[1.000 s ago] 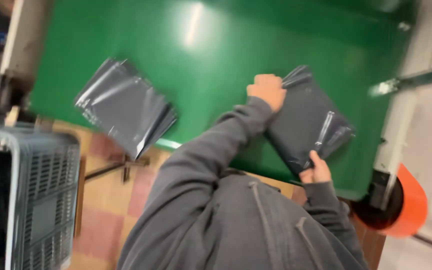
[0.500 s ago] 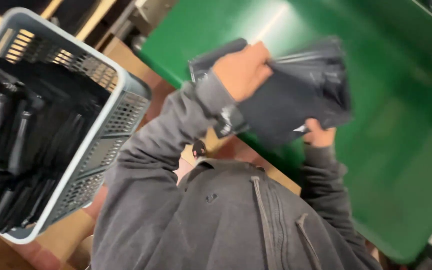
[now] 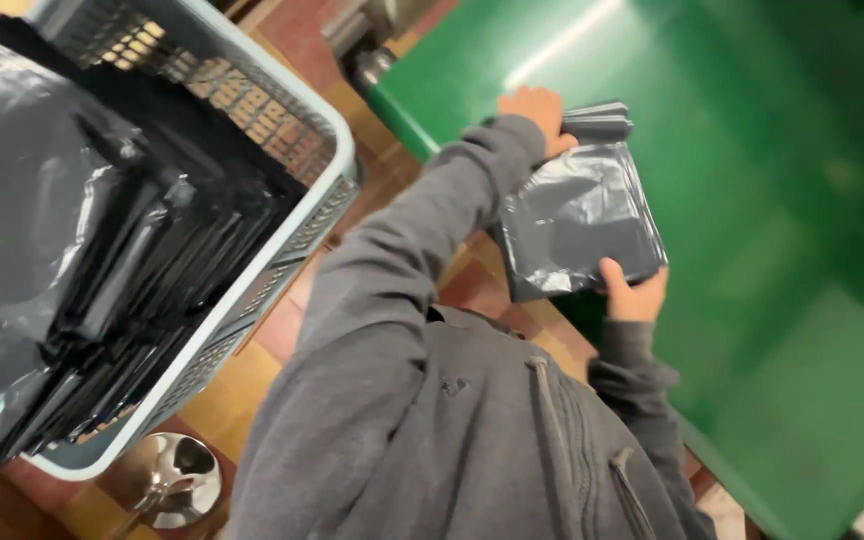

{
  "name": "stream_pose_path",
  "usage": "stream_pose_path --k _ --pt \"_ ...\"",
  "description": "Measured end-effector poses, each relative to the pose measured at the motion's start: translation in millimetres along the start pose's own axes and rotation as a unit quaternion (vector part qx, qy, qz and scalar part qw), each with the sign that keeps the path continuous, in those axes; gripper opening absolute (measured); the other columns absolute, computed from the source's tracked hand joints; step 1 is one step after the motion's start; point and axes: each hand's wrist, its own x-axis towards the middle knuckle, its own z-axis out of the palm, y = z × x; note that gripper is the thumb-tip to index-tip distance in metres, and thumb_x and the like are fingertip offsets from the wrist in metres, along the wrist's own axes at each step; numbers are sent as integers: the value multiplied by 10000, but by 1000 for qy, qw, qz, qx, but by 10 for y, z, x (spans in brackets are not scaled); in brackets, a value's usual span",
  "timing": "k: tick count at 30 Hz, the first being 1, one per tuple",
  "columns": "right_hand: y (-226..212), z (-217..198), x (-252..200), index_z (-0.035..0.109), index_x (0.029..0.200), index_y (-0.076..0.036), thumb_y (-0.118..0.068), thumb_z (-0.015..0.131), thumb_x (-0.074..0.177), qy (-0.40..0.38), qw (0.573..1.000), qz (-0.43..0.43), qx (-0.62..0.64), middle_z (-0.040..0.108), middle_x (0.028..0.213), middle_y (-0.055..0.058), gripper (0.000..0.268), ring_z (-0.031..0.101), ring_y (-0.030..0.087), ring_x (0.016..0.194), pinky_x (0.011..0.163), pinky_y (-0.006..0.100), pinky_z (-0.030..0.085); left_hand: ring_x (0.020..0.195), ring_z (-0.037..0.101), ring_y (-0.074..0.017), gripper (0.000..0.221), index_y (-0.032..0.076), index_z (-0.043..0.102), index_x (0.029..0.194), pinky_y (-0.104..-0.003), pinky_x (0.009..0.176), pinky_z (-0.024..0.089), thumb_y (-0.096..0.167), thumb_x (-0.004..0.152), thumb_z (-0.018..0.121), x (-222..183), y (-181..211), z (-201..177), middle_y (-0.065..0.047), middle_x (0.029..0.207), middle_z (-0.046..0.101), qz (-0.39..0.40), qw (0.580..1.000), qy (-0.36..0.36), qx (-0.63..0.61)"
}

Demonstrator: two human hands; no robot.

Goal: Folding and stacking black plastic bags from a conveyor belt into a bin.

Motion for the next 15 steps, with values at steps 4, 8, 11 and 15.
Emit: stream_pose_path --k 4,8,11,15 --pt "-16 -377 235 482 1375 93 -117 780 900 -24 974 -177 -143 536 1223 246 599 565 313 1037 916 413 496 703 684 -161 210 164 773 905 -324 721 585 364 867 718 273 117 484 -5 805 734 -147 964 -195 -100" --pt "-62 -548 677 375 1480 101 -48 705 933 -134 962 -162 -172 463 1412 326 656 546 404 1195 981 509 466 600 655 -159 127 204 757 769 -356 614 562 272 839 676 -215 463 -175 25 681 709 -120 985 -96 -80" --pt "-2 -485 1017 371 1508 111 -135 713 899 -215 938 -171 -211 502 1374 349 741 524 432 1202 961 516 445 986 594 -203 245 235 711 1157 -386 1000 488 287 919 690 -665 508 -1003 -23 1058 718 -94 962 -228 -117" --pt "-139 -266 1023 424 1475 175 -169 737 858 -252 907 -203 -270 536 1354 413 773 550 498 1212 997 550 466 1056 686 -267 260 231 691 1108 -536 1016 429 147 862 692 -585 494 -202 -7 1131 756 -69 974 -175 -126"
